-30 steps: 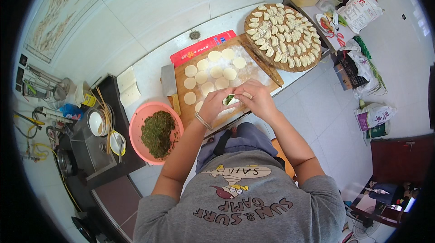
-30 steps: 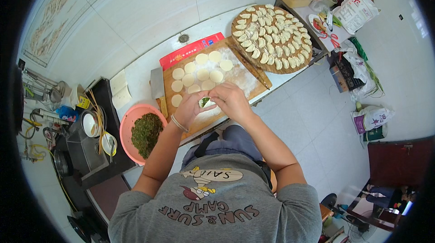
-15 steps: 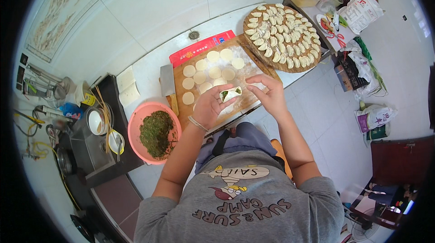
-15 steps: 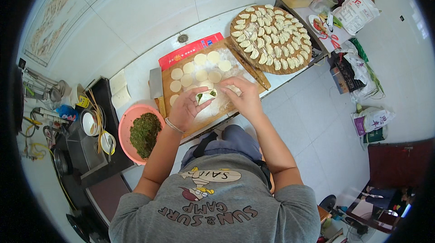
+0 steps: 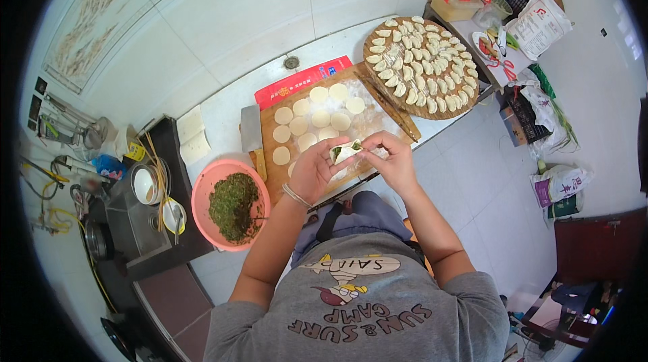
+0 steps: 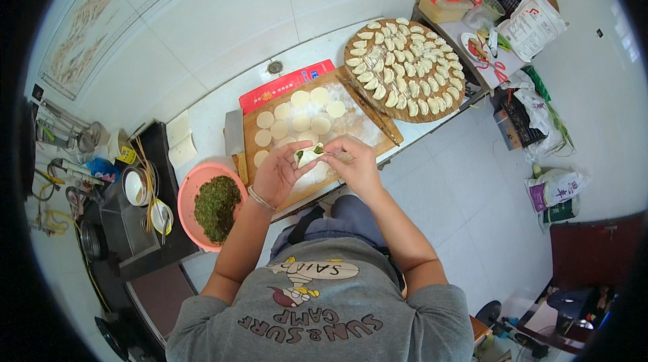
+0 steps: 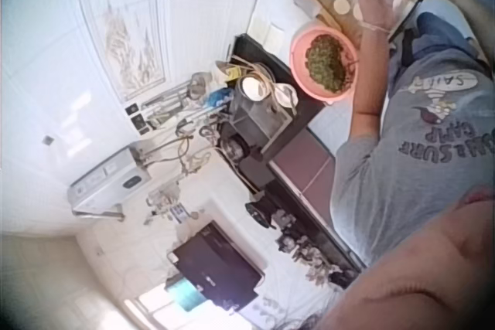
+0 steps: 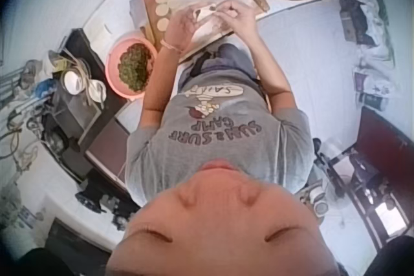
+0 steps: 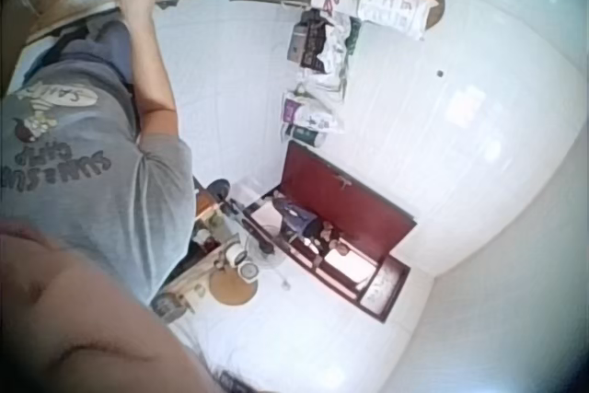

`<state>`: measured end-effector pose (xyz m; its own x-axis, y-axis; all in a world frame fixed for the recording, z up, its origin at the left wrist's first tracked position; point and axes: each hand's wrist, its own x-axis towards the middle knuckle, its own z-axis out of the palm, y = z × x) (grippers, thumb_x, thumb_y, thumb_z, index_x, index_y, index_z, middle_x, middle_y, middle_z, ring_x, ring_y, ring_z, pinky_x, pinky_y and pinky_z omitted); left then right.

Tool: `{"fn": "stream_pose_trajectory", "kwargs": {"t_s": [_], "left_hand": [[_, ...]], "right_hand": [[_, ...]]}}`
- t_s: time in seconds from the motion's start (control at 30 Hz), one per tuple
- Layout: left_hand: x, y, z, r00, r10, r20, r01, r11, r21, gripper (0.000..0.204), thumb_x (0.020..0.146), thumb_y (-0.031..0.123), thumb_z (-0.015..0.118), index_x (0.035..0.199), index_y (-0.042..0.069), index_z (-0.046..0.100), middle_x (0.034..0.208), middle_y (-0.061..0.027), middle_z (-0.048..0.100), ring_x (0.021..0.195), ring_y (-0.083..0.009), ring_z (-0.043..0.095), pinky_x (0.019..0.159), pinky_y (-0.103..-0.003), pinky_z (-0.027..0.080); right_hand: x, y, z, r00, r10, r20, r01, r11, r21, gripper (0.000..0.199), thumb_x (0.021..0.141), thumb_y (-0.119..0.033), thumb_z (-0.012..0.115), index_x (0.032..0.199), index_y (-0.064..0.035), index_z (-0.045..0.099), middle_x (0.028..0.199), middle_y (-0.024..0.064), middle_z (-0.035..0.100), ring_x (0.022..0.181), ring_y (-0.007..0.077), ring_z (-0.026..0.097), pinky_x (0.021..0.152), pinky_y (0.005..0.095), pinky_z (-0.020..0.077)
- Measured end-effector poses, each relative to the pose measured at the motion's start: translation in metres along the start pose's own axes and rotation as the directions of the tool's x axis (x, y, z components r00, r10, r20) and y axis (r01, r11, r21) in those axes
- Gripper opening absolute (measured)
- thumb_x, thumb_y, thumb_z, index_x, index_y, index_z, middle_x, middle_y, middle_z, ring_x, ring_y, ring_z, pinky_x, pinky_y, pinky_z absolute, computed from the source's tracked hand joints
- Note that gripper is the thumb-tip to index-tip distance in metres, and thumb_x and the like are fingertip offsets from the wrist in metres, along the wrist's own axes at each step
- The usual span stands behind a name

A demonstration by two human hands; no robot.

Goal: The person fills round dough wrappers with a green vegetable mixture from a pink bowl using a spoon, then folds and pleats the edges to seal them. The finished dumplings are placed on a large round wooden tray. The person repeats this process for multiple dumplings.

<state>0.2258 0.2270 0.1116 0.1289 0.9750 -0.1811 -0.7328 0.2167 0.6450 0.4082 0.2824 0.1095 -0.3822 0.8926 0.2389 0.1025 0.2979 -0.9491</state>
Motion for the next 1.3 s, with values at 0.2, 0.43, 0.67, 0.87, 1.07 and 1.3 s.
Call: {"fn": "stream_pose_trajectory", "kwargs": {"t_s": [0.2,0.43,0.67,0.87,1.07,1.3], "left_hand": [[-0.001,-0.003,-0.001,1.000,0.011,0.010,-0.011,0.996,0.093,0.041,0.098,0.022,0.031,0.120,-0.009,0.048,0.124,-0.0156,0.052,0.115,-0.0227,0.053,0.100,-0.039,0.046],[0.000,-0.010,-0.003,0.997,0.053,-0.048,-0.049,0.996,0.075,0.042,0.099,0.022,0.030,0.119,-0.009,0.048,0.123,-0.0149,0.052,0.112,-0.0212,0.053,0.100,-0.039,0.046],[0.003,-0.008,0.001,0.998,-0.005,-0.066,0.012,0.994,0.112,0.040,0.098,0.020,0.034,0.118,-0.010,0.050,0.116,-0.0144,0.056,0.106,-0.0208,0.057,0.098,-0.037,0.048],[0.007,-0.012,-0.005,0.998,0.031,-0.056,-0.022,0.988,0.152,0.040,0.097,0.020,0.037,0.118,-0.010,0.051,0.115,-0.0138,0.057,0.106,-0.0199,0.058,0.097,-0.037,0.048],[0.012,-0.009,-0.007,0.999,0.029,-0.027,-0.024,0.985,0.172,0.039,0.096,0.021,0.038,0.116,-0.010,0.053,0.116,-0.0133,0.057,0.107,-0.0193,0.057,0.098,-0.039,0.047],[0.016,-0.008,-0.012,0.998,0.031,-0.051,-0.022,0.984,0.178,0.039,0.096,0.020,0.038,0.116,-0.010,0.053,0.114,-0.0122,0.057,0.107,-0.0179,0.056,0.099,-0.039,0.047]], "right_hand": [[-0.001,-0.001,0.002,0.999,-0.029,-0.040,0.027,0.998,-0.051,0.012,0.074,0.001,0.070,0.085,-0.0006,0.063,0.079,0.0060,0.064,0.076,0.0140,0.061,0.071,0.0268,0.0476],[0.001,0.000,-0.002,0.985,-0.171,0.035,0.175,0.964,-0.202,0.011,0.073,0.001,0.069,0.083,-0.0023,0.064,0.079,0.0096,0.064,0.077,0.0241,0.063,0.068,0.0306,0.0486],[0.004,-0.002,-0.003,0.984,-0.162,0.078,0.176,0.961,-0.215,0.010,0.074,0.000,0.069,0.081,-0.0020,0.064,0.078,0.0102,0.062,0.076,0.0263,0.061,0.066,0.0325,0.0480],[0.007,0.007,-0.003,0.973,-0.221,0.071,0.232,0.940,-0.252,0.009,0.074,0.000,0.069,0.082,-0.0018,0.064,0.079,0.0100,0.062,0.073,0.0259,0.061,0.065,0.0329,0.0484],[0.012,0.009,0.000,0.998,0.056,-0.035,-0.058,0.995,-0.079,0.011,0.076,-0.005,0.072,0.084,-0.0008,0.066,0.076,0.0083,0.065,0.067,0.0150,0.061,0.061,0.0272,0.0484],[0.020,0.017,-0.001,0.993,0.104,0.050,-0.095,0.983,-0.157,0.011,0.077,-0.008,0.073,0.082,-0.0003,0.068,0.074,0.0088,0.064,0.064,0.0138,0.060,0.057,0.0255,0.0469]]}}
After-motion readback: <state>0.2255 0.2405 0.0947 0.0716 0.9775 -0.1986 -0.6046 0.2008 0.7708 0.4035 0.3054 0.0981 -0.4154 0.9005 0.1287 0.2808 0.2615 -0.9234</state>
